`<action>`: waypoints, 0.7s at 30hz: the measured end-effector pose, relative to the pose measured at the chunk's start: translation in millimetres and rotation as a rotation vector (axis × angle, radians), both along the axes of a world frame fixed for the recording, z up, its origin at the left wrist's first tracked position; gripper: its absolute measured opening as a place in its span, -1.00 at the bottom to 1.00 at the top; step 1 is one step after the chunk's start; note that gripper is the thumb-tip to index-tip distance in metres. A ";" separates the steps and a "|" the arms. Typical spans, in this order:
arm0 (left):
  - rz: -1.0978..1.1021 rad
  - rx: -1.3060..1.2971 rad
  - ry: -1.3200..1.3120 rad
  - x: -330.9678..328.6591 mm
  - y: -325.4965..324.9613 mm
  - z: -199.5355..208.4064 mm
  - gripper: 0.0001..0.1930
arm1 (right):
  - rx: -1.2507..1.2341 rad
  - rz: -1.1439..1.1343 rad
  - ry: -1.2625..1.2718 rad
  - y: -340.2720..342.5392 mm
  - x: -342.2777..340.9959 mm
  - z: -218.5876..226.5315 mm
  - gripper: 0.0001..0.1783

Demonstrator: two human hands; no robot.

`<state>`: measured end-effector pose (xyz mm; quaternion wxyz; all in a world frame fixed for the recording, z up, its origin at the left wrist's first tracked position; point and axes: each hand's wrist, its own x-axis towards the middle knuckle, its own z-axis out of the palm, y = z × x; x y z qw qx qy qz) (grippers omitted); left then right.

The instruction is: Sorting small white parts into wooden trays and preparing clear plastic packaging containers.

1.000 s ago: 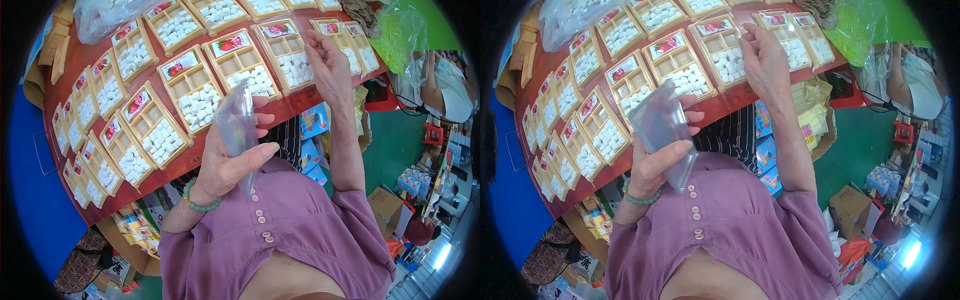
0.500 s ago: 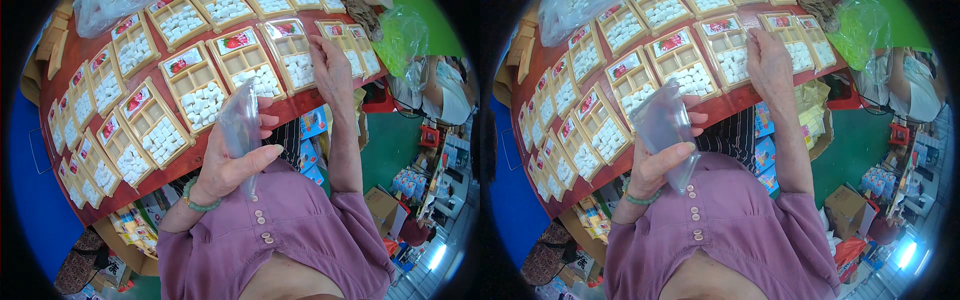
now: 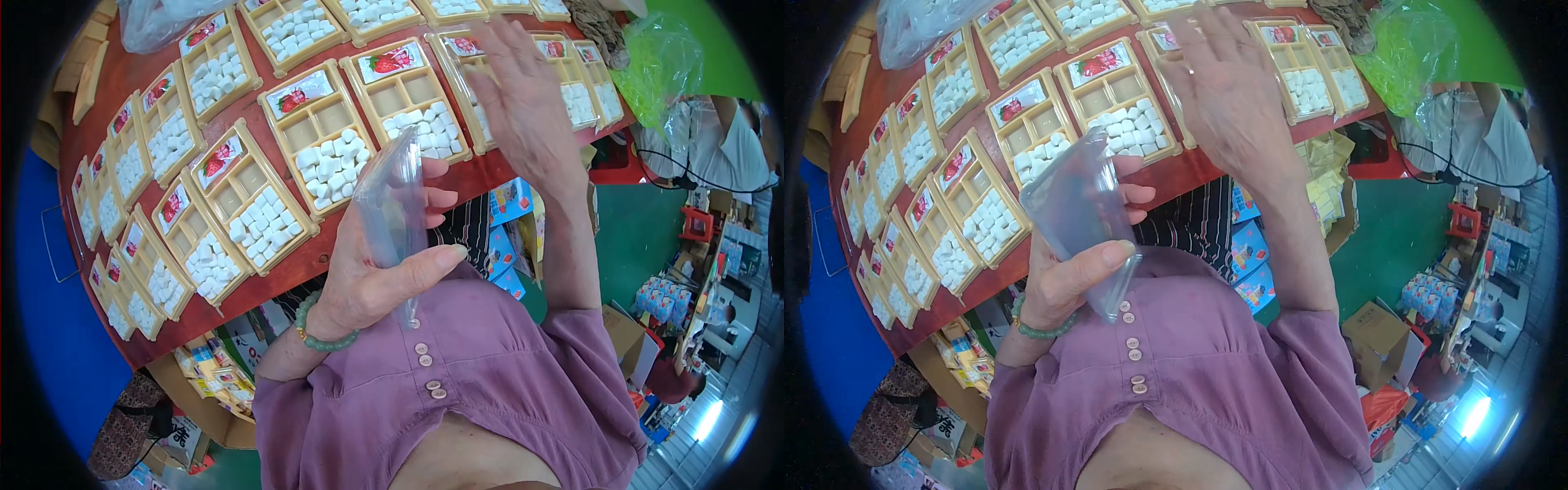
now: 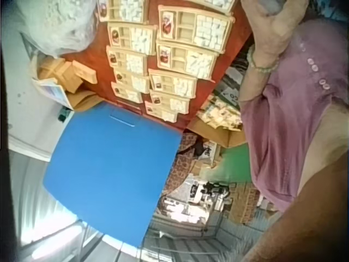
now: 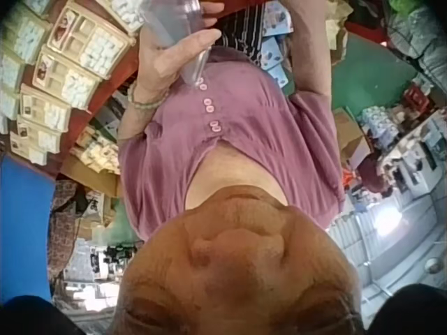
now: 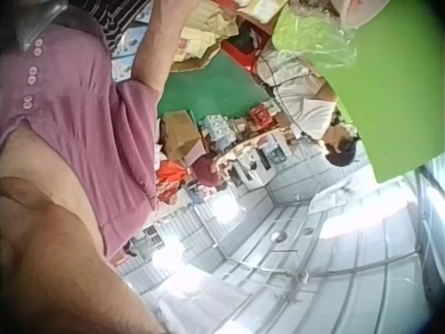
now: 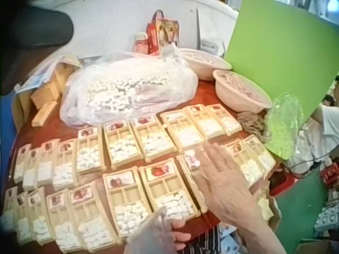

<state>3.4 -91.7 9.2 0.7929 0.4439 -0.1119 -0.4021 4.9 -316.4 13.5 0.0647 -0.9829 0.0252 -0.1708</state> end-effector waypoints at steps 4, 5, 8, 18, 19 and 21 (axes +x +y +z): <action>-0.010 0.007 -0.008 0.9 0.1 1.1 -0.04 | 0.000 0.028 0.100 -7.9 0.4 -26.9 -0.48; -0.014 0.001 0.003 0.4 1.0 0.3 -0.04 | -0.026 -0.003 0.124 -6.0 -2.0 -30.3 -0.47; -0.008 0.007 -0.006 1.1 2.6 -3.1 -0.04 | -0.088 -0.021 0.152 -4.5 -1.8 -34.6 -0.45; -0.022 -0.183 0.160 -1.6 -7.9 -20.0 -0.11 | -0.113 0.091 0.121 -22.1 3.1 -27.9 -0.47; -0.021 -0.256 0.217 -3.3 -9.2 -25.2 -0.11 | -0.046 0.087 0.218 -10.6 -2.5 -6.6 -0.51; -0.030 -0.345 0.274 -4.1 -14.5 -25.1 -0.12 | -0.031 0.072 0.226 -14.1 -3.2 -0.1 -0.51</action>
